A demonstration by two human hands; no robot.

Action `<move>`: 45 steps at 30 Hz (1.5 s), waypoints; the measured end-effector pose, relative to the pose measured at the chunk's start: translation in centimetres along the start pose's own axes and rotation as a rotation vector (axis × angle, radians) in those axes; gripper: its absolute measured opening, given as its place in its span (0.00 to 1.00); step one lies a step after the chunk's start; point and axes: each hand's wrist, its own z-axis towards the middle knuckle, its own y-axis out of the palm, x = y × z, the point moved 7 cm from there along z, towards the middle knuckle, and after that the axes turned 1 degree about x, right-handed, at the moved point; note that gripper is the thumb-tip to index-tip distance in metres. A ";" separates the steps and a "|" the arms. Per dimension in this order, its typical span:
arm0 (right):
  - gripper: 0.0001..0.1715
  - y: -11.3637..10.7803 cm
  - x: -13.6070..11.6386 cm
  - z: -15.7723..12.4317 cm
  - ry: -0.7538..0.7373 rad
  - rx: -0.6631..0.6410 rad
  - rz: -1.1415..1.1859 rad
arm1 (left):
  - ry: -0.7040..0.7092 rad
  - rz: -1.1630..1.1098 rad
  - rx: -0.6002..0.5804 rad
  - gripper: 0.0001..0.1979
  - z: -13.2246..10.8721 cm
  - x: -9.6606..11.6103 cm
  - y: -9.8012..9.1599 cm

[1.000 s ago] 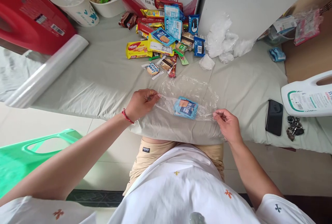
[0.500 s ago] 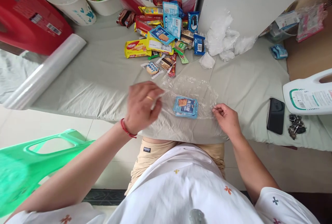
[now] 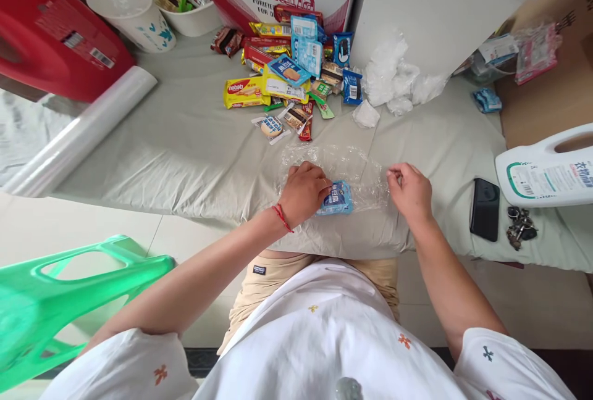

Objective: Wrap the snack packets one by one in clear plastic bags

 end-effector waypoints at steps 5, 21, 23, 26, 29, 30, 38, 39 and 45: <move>0.21 4.7 -4.7 7.0 -0.315 -0.106 0.016 | 0.012 0.015 0.083 0.13 0.2 0.2 0.0; 0.16 1.6 -11.7 3.3 -0.626 -0.602 0.524 | -0.196 0.134 0.442 0.41 -2.2 0.2 -2.7; 0.18 1.2 -12.2 1.4 -0.710 -0.654 0.493 | -0.196 0.122 0.456 0.42 -2.6 -0.1 -3.1; 0.20 1.3 -12.2 -0.5 -0.836 -0.676 0.419 | -0.185 0.093 0.427 0.45 -2.8 -0.9 -3.9; 0.18 1.3 -11.6 -1.5 -0.896 -0.643 0.363 | -0.127 0.057 0.350 0.43 -2.9 -1.6 -4.7; 0.18 1.3 -11.4 -1.7 -0.893 -0.622 0.354 | -0.089 0.049 0.323 0.39 -3.0 -1.7 -4.8; 0.16 1.7 -8.2 -4.8 -0.839 -0.515 0.266 | 0.285 0.077 0.139 0.14 -6.9 -2.5 -3.4; 0.17 2.0 -7.6 -5.4 -0.827 -0.521 0.258 | 0.292 0.073 0.116 0.14 -7.5 -2.7 -3.2; 0.14 1.0 -4.2 -6.4 -0.578 -0.535 0.380 | 0.118 -0.070 0.145 0.11 -10.2 -3.8 -3.2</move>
